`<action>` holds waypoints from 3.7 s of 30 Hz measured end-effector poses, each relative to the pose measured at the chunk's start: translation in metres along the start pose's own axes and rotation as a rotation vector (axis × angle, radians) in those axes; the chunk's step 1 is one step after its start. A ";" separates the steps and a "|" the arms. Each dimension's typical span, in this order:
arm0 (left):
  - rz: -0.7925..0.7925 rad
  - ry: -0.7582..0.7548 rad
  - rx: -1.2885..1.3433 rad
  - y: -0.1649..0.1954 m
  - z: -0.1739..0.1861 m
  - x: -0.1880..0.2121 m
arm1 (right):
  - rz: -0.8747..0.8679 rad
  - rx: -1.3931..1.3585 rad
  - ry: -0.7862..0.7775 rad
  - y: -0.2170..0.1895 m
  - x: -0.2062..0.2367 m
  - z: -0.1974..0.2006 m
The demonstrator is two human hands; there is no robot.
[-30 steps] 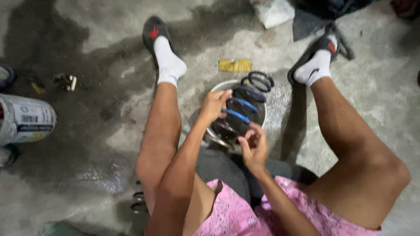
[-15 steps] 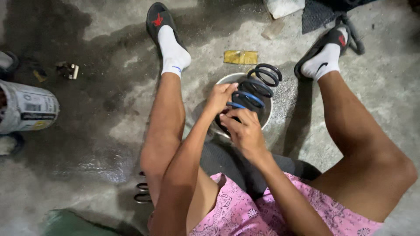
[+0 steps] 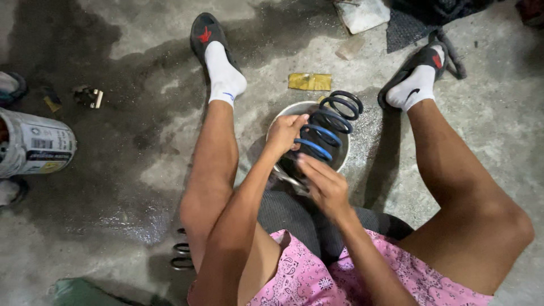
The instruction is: The person sits on the workshop floor and scrubs a suspension coil spring placed in a basin of liquid, working the sponge around the coils by hand and turning the spring to reach different sections. Another person nearby handles a can at the edge of frame.
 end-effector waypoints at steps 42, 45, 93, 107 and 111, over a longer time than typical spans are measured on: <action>0.057 -0.041 0.039 -0.010 0.012 -0.004 | 0.224 0.212 -0.437 -0.010 -0.017 0.052; 0.112 -0.109 0.230 -0.012 0.009 -0.004 | 0.181 0.188 -0.417 -0.005 -0.006 0.047; 0.069 -0.047 0.117 -0.032 0.011 -0.010 | 0.128 0.066 -0.390 -0.003 -0.004 0.028; -0.144 0.017 -0.236 -0.059 0.011 -0.031 | 0.171 0.117 -0.473 0.004 -0.033 -0.012; 0.035 -0.008 -0.076 -0.052 0.015 -0.023 | 0.162 0.011 -0.414 0.014 -0.010 0.020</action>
Point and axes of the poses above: each hand's wrist, its own x-axis away from the middle knuckle, its own z-axis out of the back of the hand, y = z × x, the point moved 1 cm from there along -x, towards the middle knuckle, and after that the axes turned 3 degrees about z, right-handed, at the moved point
